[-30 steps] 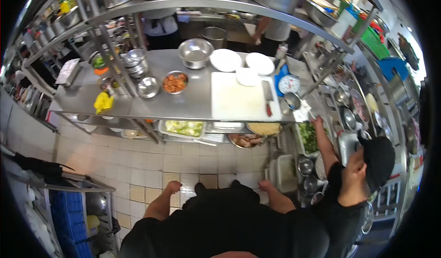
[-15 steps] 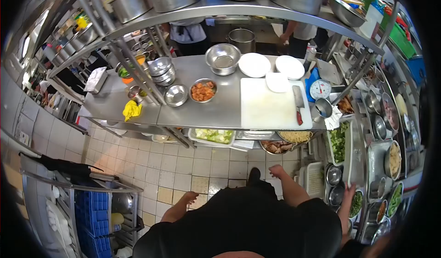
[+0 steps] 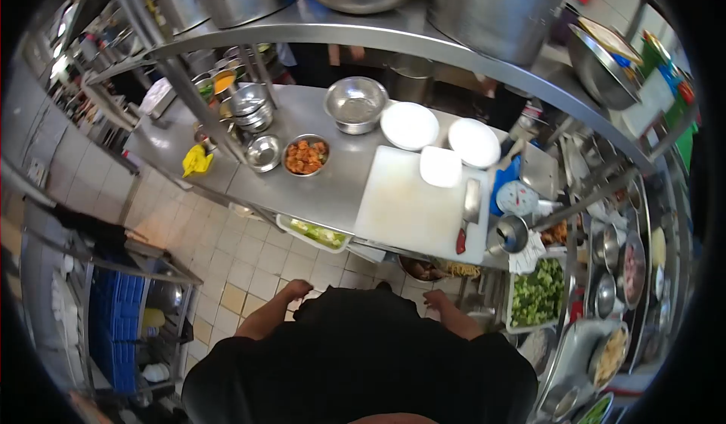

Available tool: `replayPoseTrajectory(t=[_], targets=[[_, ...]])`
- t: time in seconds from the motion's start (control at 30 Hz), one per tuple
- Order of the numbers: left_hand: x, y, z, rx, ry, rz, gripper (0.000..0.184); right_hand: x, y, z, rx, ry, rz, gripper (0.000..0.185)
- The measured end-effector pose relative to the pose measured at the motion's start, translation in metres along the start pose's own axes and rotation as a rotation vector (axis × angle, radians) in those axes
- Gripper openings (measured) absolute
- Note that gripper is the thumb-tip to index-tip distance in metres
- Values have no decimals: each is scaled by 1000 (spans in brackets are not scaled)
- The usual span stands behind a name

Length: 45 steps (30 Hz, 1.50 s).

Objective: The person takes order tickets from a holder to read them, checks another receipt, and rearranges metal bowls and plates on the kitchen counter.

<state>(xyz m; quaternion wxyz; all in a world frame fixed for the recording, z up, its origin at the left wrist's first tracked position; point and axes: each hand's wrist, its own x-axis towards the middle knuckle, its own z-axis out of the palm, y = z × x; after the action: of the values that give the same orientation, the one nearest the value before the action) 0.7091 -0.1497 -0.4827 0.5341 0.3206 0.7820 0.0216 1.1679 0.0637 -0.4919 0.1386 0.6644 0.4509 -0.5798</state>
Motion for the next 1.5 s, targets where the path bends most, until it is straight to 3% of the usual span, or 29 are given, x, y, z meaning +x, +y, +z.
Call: replayPoseTrajectory(t=[0.03, 0.07, 0.1, 0.13, 0.2, 0.27, 0.3, 0.4, 0.47, 0.53, 0.57, 0.6, 0.63, 0.73, 0.8, 0.83, 0.87, 0.93, 1.0, 1.07, 1.1, 1.13, 1.2, 1.27, 1.33, 1.37, 1.4, 1.5], targets=[[15, 9, 3, 147, 58, 209, 39, 8, 5, -14, 87, -27, 4, 33], [46, 14, -1, 629, -148, 370, 26, 23, 11, -21, 161, -67, 16, 33], [74, 1, 12, 382, -58, 437, 24, 11, 3, -26, 138, -53, 11, 32], [45, 40, -3, 430, -85, 372, 26, 2, -5, -38, 117, -28, -3, 32], [6, 85, -17, 202, 160, 447, 32, 6, -18, -43, 130, 29, 0, 32], [6, 108, -27, 112, 109, 261, 36, 9, -24, -47, 180, -39, -49, 35], [3, 108, -28, 69, 75, 169, 38, 9, -26, -46, 188, -52, -42, 35], [89, 43, -1, 150, 163, 361, 38, 3, -37, -41, 118, -64, -36, 33], [58, 59, -12, 181, 92, 170, 38, -7, -52, -40, -62, -42, -14, 33], [15, 78, -21, 222, -2, -12, 39, 18, -37, -37, 48, -97, 57, 32], [28, 53, -11, 584, 126, 369, 41, 14, -38, -40, 32, -107, 53, 32], [26, 53, -8, 446, 1, 136, 42, 8, -36, -45, 20, -112, 54, 32], [-12, 75, -16, 339, 66, 93, 41, 48, -12, -49, 131, -222, -44, 31], [-3, 56, -3, 330, 6, 92, 33, 56, -9, -46, 186, -112, -160, 33], [-10, 66, -3, 149, -38, -78, 33, 49, -11, -50, 137, -78, -153, 34], [-7, 62, -4, 208, -89, 26, 34, 48, -13, -52, 109, -65, -154, 34], [10, 58, 1, 200, -120, -45, 34, 46, -15, -53, 99, -64, -137, 34], [22, 57, 0, 679, -193, 265, 29, 46, -10, -53, 81, -63, -102, 33], [30, 60, 1, 426, -5, 211, 30, 55, 0, -54, 125, -81, -76, 32], [3, 94, -17, 203, 4, 27, 33, 70, 13, -52, 146, -110, -50, 30], [9, 94, -18, 328, 46, 178, 35, 73, 13, -55, 120, -82, -39, 31], [8, 97, -17, 79, 91, 45, 33, 76, 15, -53, 123, -92, -60, 32], [18, 89, -17, 117, 111, 124, 32, 82, 26, -52, 158, -93, -95, 32], [14, 90, -20, 245, 146, 244, 31, 14, -23, -52, 10, -25, 11, 34], [0, 94, -26, 289, 149, 277, 28, 41, -1, -51, 148, -70, -96, 36], [51, 55, -8, 791, 142, 516, 27, 34, -3, -49, 144, -30, -91, 36], [46, 60, -8, 947, 65, 474, 29, 29, -8, -46, 136, 12, -86, 36], [44, 51, -9, 899, -1, 463, 27, 11, -6, -42, 222, 4, -95, 37]])
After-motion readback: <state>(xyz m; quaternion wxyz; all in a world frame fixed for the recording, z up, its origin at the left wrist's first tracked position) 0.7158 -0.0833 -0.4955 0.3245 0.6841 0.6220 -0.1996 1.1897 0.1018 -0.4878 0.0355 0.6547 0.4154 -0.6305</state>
